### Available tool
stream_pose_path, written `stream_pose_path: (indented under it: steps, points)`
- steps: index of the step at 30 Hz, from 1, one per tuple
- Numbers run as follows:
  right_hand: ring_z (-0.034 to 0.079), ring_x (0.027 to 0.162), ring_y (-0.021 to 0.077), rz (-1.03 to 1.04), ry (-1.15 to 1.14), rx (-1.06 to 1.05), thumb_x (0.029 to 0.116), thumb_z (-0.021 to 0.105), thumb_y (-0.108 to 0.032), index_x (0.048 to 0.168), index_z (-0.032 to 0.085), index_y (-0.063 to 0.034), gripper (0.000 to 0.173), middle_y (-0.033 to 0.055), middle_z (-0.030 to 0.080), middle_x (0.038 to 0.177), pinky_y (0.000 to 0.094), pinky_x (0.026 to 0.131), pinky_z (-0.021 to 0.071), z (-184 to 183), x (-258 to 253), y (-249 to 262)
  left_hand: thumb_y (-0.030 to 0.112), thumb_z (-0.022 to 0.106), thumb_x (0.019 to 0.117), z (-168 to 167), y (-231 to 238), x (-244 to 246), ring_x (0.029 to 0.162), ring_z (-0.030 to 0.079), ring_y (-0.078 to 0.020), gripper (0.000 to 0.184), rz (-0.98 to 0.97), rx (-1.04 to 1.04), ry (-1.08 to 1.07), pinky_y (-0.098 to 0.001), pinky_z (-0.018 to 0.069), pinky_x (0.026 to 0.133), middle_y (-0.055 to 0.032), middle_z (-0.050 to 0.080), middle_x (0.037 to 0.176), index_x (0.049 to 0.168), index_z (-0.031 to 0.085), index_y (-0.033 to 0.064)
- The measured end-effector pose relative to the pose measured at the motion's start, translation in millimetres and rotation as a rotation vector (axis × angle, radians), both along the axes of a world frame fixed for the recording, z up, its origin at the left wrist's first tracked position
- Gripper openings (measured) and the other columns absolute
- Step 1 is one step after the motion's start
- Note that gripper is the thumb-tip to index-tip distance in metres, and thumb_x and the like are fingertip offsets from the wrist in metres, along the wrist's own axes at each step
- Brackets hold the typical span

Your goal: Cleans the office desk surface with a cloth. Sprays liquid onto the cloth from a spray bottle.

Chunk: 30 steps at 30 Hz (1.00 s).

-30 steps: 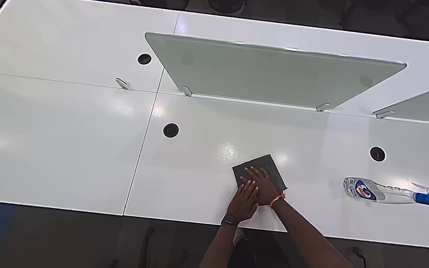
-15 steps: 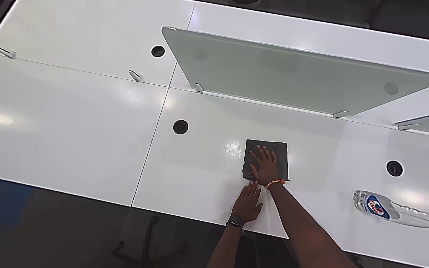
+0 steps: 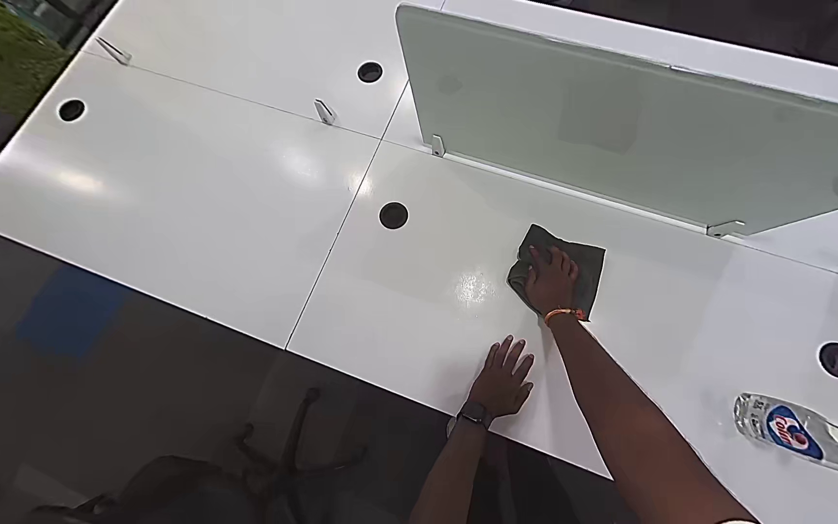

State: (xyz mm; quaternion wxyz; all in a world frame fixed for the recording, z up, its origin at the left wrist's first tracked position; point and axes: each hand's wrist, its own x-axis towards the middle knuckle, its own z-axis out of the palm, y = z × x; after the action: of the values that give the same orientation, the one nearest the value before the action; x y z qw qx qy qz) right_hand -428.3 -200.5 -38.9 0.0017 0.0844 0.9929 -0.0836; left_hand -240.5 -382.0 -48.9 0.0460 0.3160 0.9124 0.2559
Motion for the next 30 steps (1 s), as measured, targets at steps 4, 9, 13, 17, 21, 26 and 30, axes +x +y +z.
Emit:
stream_pose_path:
  steps: [4, 9, 13, 17, 21, 26, 30]
  points:
    - [0.050, 0.132, 0.0398, -0.070, 0.017, -0.029, 0.1002, 0.045, -0.033, 0.146, 0.057, -0.0300, 0.048, 0.0189, 0.053, 0.143, 0.0634, 0.106, 0.0366, 0.2, 34.6, -44.8, 0.041, 0.038, 0.1007, -4.9, -25.4, 16.7, 0.146, 0.038, -0.0458, 0.055, 0.489, 0.198, 0.062, -0.0610, 0.0259, 0.121, -0.0252, 0.050, 0.151, 0.135, 0.064, 0.0064]
    - [0.054, 0.130, 0.0427, 0.216, -0.104, -0.175, 0.0954, 0.054, -0.028, 0.143, 0.060, -0.0301, 0.048, 0.0211, 0.060, 0.137, 0.0673, 0.106, 0.0371, 11.4, 133.6, -143.6, 0.045, 0.031, 0.1002, 6.7, -85.6, 54.9, 0.145, 0.039, -0.0409, 0.060, 0.772, 0.188, 0.147, -0.0578, 0.0233, 0.122, -0.0230, 0.052, 0.148, 0.130, 0.066, 0.0074]
    - [0.046, 0.142, 0.0369, 0.504, -0.291, -0.431, 0.1060, 0.037, -0.026, 0.142, 0.060, -0.0124, 0.045, 0.0169, 0.054, 0.149, 0.0615, 0.118, 0.0276, 14.5, 217.0, -194.3, 0.043, 0.028, 0.1012, 27.1, -114.9, 66.2, 0.146, 0.038, -0.0402, 0.058, 0.748, 0.143, 0.161, -0.0616, 0.0213, 0.120, -0.0219, 0.052, 0.148, 0.131, 0.064, 0.0082]
    - [0.046, 0.143, 0.0277, 0.567, -0.314, -0.541, 0.1094, 0.027, -0.022, 0.142, 0.055, -0.0010, 0.048, 0.0133, 0.056, 0.148, 0.0462, 0.125, 0.0215, 9.8, 255.3, -181.3, 0.044, 0.028, 0.1033, 29.9, -116.4, 70.9, 0.146, 0.040, -0.0369, 0.055, 0.602, 0.050, 0.142, -0.0635, 0.0211, 0.120, -0.0184, 0.054, 0.147, 0.129, 0.066, 0.0132]
    - [0.053, 0.135, 0.0279, 0.634, -0.271, -0.330, 0.1003, 0.057, -0.025, 0.130, 0.070, -0.0208, 0.033, 0.0072, 0.062, 0.140, 0.0551, 0.117, 0.0334, 17.6, 283.0, -122.9, 0.046, 0.029, 0.1031, 24.0, -90.9, 62.9, 0.146, 0.041, -0.0376, 0.057, 0.495, -0.030, 0.111, -0.0656, 0.0215, 0.119, -0.0158, 0.054, 0.149, 0.132, 0.067, 0.0139]
    - [0.046, 0.143, 0.0320, 0.309, -0.148, -0.237, 0.0949, 0.054, -0.051, 0.122, 0.075, -0.0297, 0.040, 0.0088, 0.057, 0.148, 0.0651, 0.119, 0.0236, 13.0, 305.9, -52.6, 0.046, 0.037, 0.1023, 26.8, -41.7, 59.9, 0.145, 0.044, -0.0356, 0.055, 0.092, -0.106, 0.040, -0.0700, 0.0269, 0.115, -0.0110, 0.054, 0.152, 0.140, 0.061, 0.0138]
    - [0.021, 0.157, 0.0307, 0.182, -0.182, -0.095, 0.0880, 0.050, -0.061, 0.144, 0.058, -0.0378, 0.062, 0.0057, 0.030, 0.168, 0.0673, 0.121, 0.0118, 7.7, 276.3, -34.7, 0.043, 0.044, 0.1024, 26.5, -16.9, 43.0, 0.153, 0.033, -0.0301, 0.059, -0.041, -0.136, 0.007, -0.0642, 0.0235, 0.120, -0.0087, 0.043, 0.161, 0.150, 0.051, 0.0099]
